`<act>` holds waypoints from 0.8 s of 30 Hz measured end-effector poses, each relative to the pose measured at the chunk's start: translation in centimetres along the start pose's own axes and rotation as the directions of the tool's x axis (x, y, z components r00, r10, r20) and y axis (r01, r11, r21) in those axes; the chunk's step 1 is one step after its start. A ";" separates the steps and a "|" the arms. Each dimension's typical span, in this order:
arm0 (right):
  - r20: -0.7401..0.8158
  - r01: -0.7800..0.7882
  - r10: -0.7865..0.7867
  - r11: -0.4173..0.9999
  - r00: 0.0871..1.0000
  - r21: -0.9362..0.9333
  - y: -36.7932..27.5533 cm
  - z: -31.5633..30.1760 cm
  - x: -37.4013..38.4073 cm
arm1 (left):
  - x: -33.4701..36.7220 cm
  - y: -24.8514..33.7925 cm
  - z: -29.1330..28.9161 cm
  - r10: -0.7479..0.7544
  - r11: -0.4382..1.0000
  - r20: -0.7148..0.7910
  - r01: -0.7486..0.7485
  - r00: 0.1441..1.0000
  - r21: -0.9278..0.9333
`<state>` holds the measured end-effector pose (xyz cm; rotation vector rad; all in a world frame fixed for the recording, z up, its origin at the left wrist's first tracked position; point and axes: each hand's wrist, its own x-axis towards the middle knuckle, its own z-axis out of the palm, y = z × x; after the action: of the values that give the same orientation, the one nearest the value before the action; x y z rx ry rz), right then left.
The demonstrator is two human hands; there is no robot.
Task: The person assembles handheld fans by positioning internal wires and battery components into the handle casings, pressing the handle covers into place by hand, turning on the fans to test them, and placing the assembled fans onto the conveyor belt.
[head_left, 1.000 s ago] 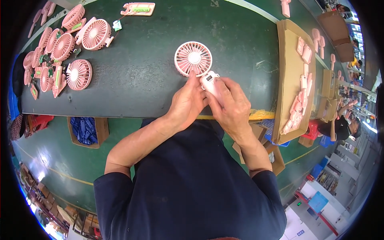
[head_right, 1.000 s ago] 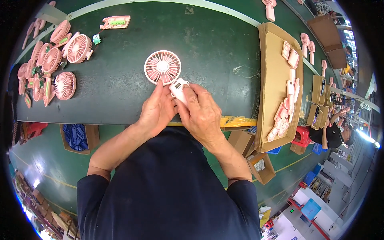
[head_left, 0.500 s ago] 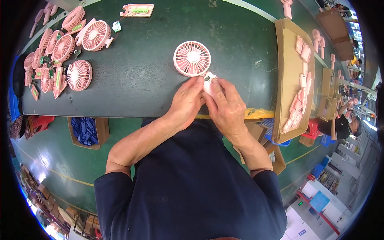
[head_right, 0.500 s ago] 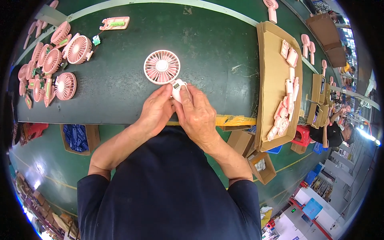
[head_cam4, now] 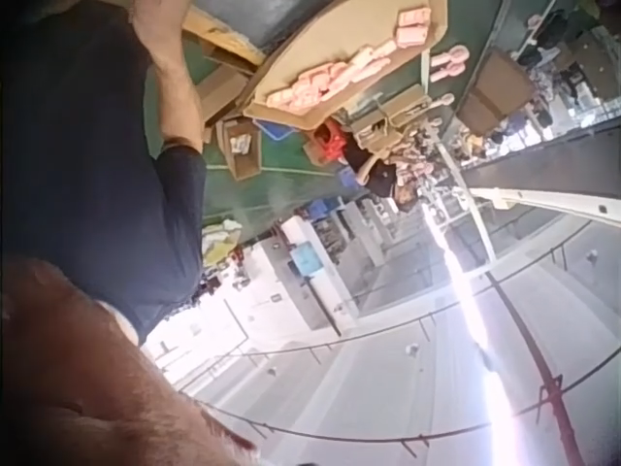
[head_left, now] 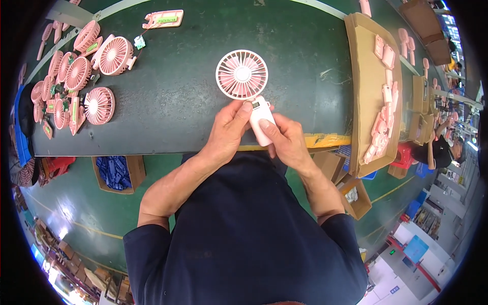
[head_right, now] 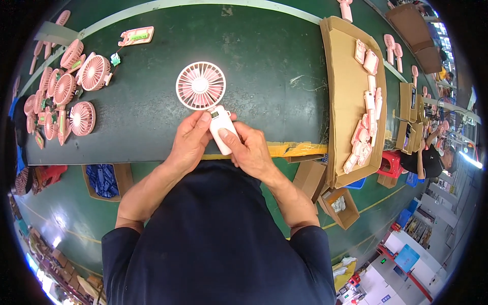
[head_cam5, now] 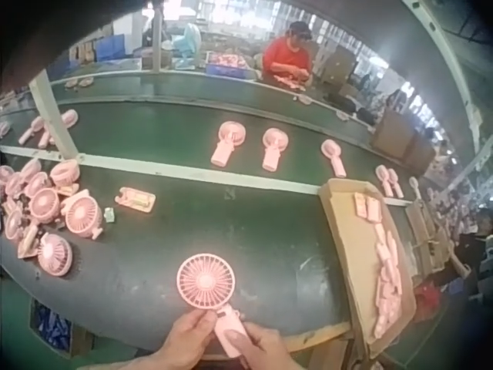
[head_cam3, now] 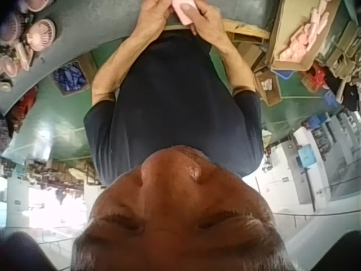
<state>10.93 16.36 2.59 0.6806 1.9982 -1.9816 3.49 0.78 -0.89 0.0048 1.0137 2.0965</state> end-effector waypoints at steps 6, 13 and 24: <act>-0.042 0.090 -0.092 0.994 0.995 -0.056 0.3 0.3 0.6 | 0.4 0.0 -0.2 -0.020 0.999 -0.017 0.020 1.000 -0.028; -0.169 0.238 -0.317 0.898 0.933 -0.369 -0.6 1.1 1.7 | 0.5 -0.4 0.0 0.077 0.981 -0.007 -0.074 0.997 0.180; -0.158 0.177 -0.247 0.916 0.956 -0.360 -1.1 1.1 1.2 | 0.0 -0.5 -0.4 0.029 1.000 -0.013 -0.029 1.000 0.009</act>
<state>9.21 15.52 2.93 0.6203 2.5562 -1.6537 3.72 0.68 -1.44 0.0106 1.0363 2.1203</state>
